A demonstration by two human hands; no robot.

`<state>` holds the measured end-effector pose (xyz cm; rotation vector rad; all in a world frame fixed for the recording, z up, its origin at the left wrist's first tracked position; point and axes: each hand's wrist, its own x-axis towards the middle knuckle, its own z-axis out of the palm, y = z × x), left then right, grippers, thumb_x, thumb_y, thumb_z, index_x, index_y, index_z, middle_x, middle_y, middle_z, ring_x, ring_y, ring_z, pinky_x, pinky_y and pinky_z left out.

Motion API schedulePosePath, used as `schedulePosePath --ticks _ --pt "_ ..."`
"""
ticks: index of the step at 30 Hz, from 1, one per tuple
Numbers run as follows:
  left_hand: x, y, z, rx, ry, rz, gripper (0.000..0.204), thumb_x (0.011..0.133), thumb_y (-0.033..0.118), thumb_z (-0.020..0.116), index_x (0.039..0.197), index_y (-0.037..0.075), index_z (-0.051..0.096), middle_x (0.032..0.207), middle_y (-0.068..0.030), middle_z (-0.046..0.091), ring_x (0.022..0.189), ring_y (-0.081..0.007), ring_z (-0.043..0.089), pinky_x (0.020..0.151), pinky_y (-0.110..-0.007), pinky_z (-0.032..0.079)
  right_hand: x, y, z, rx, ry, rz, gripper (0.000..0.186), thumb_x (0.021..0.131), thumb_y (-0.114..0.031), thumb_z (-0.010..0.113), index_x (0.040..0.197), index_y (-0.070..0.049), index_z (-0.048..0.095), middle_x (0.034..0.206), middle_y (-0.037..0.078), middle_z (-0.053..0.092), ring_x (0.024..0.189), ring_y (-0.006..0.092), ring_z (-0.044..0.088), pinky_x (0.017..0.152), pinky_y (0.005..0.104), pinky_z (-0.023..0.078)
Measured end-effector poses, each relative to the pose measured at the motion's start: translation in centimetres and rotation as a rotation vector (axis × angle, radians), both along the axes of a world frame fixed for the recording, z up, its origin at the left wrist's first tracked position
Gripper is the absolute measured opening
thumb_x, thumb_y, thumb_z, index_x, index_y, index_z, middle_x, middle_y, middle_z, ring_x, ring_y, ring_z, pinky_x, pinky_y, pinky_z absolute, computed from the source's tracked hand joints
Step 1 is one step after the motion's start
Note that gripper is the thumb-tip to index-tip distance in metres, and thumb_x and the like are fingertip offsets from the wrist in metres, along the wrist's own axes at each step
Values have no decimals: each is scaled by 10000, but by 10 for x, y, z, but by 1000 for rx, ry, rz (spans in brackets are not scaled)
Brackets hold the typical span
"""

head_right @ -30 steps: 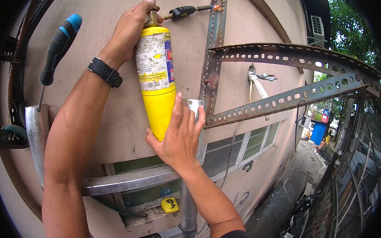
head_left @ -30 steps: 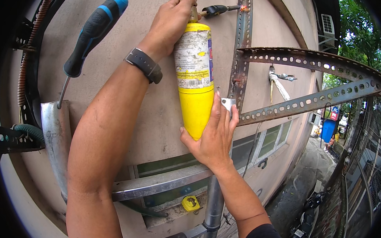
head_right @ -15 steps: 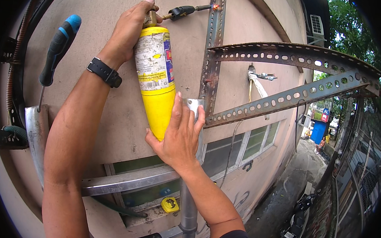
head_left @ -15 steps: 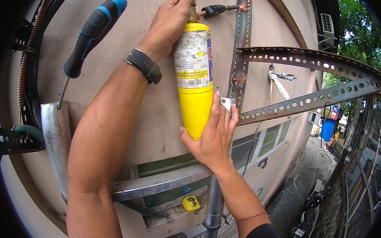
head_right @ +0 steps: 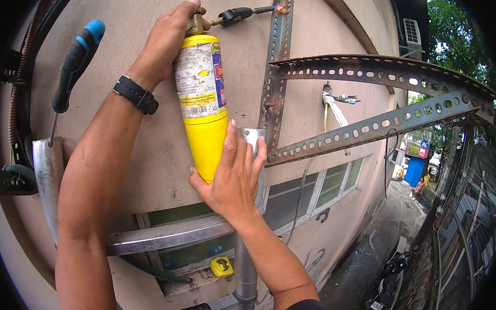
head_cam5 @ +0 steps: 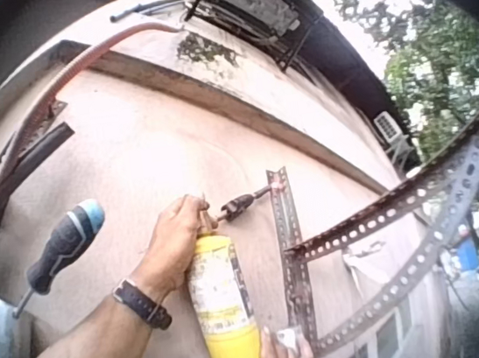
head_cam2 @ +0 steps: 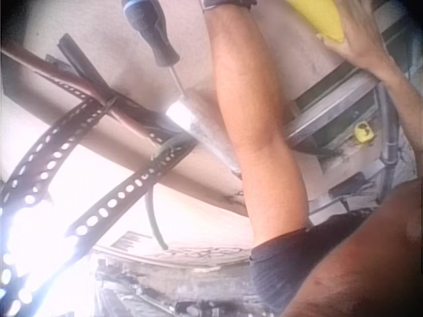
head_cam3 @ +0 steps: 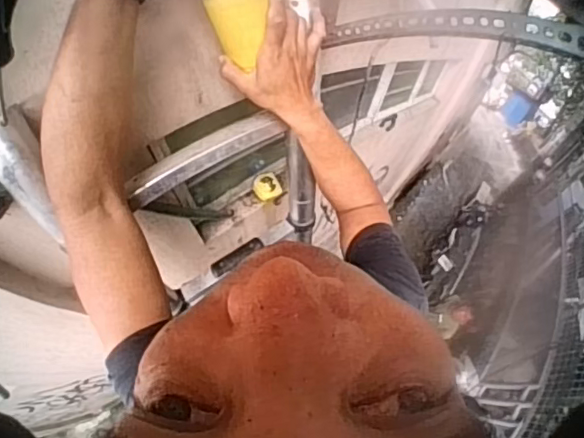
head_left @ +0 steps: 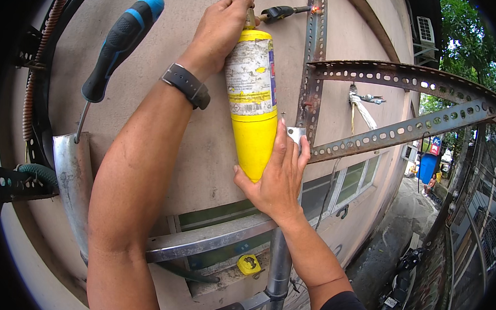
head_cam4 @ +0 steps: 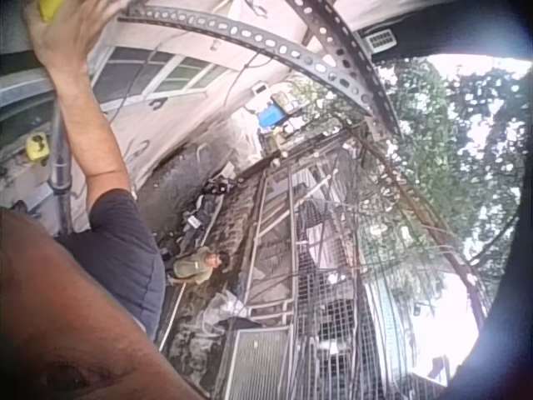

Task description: The person uses a wrench to tighten bolts on a metal bracket attached to an exterior wall while standing on a ladder.

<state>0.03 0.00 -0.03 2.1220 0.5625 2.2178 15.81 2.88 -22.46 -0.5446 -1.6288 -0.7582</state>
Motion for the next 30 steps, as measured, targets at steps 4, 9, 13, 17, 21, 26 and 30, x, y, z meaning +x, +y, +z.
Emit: schedulePosePath --ticks 4,9,13,17,21,26,30 --pt "0 0 -1 13 11 29 543 1049 471 487 1282 -7 591 998 -130 709 831 -165 737 691 -299 634 0 1 -1 -14 1 -1 1145 762 -404 788 1585 29 120 1297 271 501 1206 374 518 1159 670 148" --pt "1 0 -1 15 3 38 544 1049 464 487 1293 -11 586 997 -132 708 830 -171 742 679 -299 636 0 0 1 2 2 1 1147 758 -397 791 1586 28 120 1295 270 500 1204 376 518 1159 669 151" --pt "1 -1 -2 7 -3 40 546 1050 463 484 1295 -14 583 999 -133 705 831 -172 742 678 -302 638 0 0 0 10 4 4 1149 755 -394 794 1586 27 122 1293 267 499 1202 375 517 1159 667 155" --pt "1 -2 0 -8 -1 20 557 1051 467 481 1303 -19 578 1003 -133 704 829 -169 739 678 -302 639 0 0 0 -1 2 4 1147 756 -392 793 1586 26 121 1294 266 499 1200 374 519 1159 669 153" --pt "-1 -2 0 6 7 48 565 1049 473 487 1320 -16 572 1005 -126 705 829 -163 737 677 -296 637 -1 -1 1 -2 3 4 1141 761 -392 788 1586 26 119 1295 265 499 1202 371 518 1160 669 150" --pt "2 -2 -2 -1 4 60 563 1048 473 499 1329 -11 568 1001 -122 706 819 -166 739 676 -294 636 0 1 0 2 3 2 1142 763 -397 787 1586 26 118 1296 266 500 1214 373 515 1161 667 149" --pt "6 -2 -2 -5 -2 34 550 1046 470 513 1314 -6 575 1000 -123 707 815 -167 737 682 -301 634 3 1 0 2 8 9 1140 763 -398 788 1586 26 123 1293 263 504 1210 377 518 1162 668 148"
